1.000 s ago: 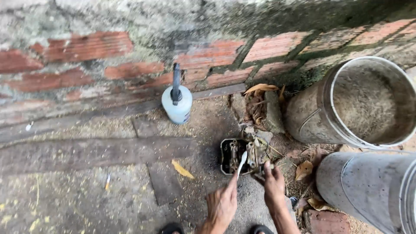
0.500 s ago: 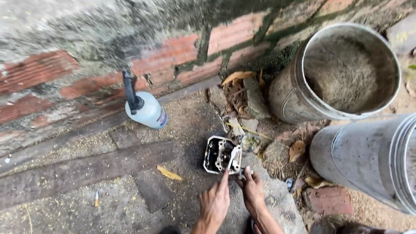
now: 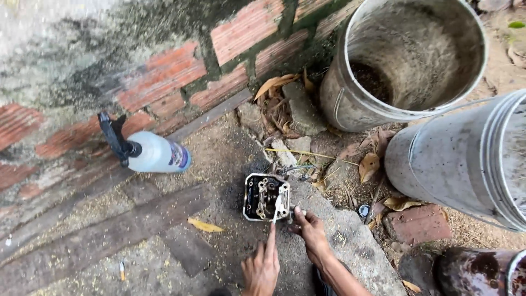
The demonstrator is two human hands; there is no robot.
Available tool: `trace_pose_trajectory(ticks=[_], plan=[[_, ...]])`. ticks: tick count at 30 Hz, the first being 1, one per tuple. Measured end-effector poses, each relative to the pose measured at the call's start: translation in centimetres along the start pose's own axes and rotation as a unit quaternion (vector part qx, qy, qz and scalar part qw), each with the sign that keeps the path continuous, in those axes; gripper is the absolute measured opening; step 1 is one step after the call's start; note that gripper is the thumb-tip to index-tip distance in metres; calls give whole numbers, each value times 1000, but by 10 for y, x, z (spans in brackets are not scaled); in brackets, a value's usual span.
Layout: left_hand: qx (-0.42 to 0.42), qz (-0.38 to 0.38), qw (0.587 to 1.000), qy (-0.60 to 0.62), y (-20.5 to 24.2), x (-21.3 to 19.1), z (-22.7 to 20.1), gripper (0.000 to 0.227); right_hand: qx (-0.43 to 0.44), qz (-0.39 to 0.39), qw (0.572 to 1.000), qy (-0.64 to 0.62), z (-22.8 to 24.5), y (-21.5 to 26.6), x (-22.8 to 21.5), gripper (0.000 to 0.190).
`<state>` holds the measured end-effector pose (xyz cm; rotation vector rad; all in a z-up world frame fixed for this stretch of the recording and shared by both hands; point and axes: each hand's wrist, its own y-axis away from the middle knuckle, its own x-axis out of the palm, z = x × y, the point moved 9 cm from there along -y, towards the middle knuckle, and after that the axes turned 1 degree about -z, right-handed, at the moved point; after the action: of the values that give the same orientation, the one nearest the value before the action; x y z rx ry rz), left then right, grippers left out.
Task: Cleaning a motorcycle engine component using a toothbrush, cleaning spray, and a small scraping tool in an outdoor workspace.
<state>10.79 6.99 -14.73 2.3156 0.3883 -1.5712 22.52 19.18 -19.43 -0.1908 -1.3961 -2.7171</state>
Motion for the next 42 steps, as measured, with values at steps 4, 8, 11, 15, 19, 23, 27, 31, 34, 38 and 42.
trace_pose_trajectory(ticks=[4, 8, 11, 15, 19, 23, 27, 31, 34, 38, 42], plan=[[18, -21, 1000, -14, -40, -20, -8, 61, -12, -16, 999, 27, -1, -2, 0, 32], [32, -45, 998, -30, -21, -20, -15, 66, 6, -20, 998, 54, 13, 7, 3, 37], [39, -22, 998, -40, -31, -24, -17, 69, -3, -26, 998, 50, 5, 4, 1, 35], [27, -4, 1000, -11, -35, -24, -14, 70, 4, -19, 996, 91, 7, 6, 2, 42], [43, -34, 998, -6, -19, -13, -10, 73, -10, -25, 997, 67, 2, 0, -1, 38], [28, -10, 999, -18, -27, -19, -13, 69, -13, -20, 997, 77, 4, 7, 4, 35], [63, -31, 997, -18, 6, -14, -8, 71, -19, -25, 997, 69, 4, 2, -1, 39], [46, -36, 998, -4, -26, -16, -13, 66, -12, -24, 997, 78, 6, 11, 7, 36], [60, -6, 998, 10, -9, -13, -14, 64, -16, -22, 998, 56, 4, 5, -1, 32], [63, -93, 993, 28, -21, -26, -11, 61, 2, -34, 994, 105, 0, 8, -2, 39], [-17, 2, 1000, 24, -9, -17, 13, 59, -16, -28, 996, 88, -2, 3, -2, 37]])
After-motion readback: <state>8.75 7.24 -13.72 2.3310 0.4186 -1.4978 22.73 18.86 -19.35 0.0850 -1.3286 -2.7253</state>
